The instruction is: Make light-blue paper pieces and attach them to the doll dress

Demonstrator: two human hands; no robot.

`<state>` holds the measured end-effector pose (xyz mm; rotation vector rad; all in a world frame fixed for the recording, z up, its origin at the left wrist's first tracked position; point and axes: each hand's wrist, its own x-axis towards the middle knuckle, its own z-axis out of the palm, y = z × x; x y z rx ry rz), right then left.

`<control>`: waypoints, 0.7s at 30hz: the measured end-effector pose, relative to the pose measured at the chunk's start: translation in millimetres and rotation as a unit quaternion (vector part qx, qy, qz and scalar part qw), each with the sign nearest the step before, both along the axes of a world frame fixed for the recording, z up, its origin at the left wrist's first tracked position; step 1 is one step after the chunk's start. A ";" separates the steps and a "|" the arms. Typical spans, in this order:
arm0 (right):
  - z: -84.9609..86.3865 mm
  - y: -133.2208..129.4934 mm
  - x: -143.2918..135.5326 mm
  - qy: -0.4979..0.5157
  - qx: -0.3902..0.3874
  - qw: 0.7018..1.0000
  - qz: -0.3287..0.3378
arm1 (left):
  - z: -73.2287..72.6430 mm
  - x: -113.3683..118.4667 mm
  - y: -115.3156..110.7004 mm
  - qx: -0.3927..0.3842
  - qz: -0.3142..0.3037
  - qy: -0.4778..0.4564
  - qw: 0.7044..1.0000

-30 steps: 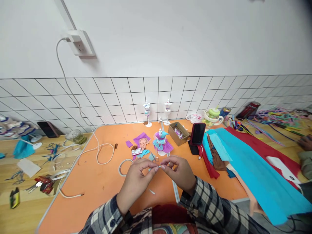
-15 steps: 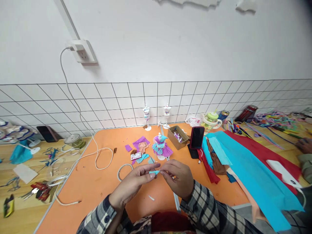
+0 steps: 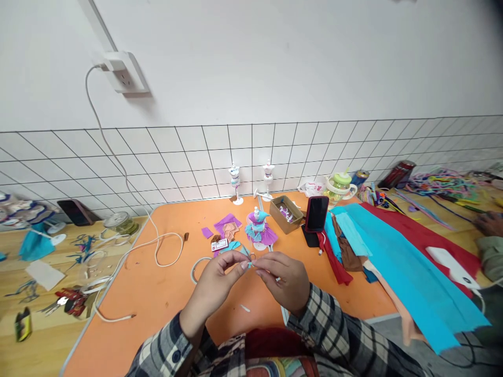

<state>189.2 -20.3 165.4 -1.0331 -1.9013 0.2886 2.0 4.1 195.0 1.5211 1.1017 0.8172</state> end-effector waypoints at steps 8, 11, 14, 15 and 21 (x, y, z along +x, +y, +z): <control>-0.1 0.7 0.5 0.010 -0.038 0.998 -0.047 | 4.2 -0.6 -10.9 0.235 0.130 0.149 0.952; -0.1 0.2 0.6 0.015 -0.038 0.997 -0.059 | 2.1 -2.0 -16.4 0.357 0.111 0.232 0.898; -0.6 -0.7 -0.8 0.011 -0.028 0.998 -0.055 | 0.2 -0.6 -19.3 0.381 0.085 0.254 0.885; -0.9 -1.0 -1.5 0.008 -0.026 0.998 -0.052 | 0.0 0.1 -19.7 0.385 0.084 0.258 0.882; 0.6 -1.7 -4.5 0.005 -0.025 0.999 -0.037 | 2.2 1.1 -17.8 0.383 0.066 0.278 0.879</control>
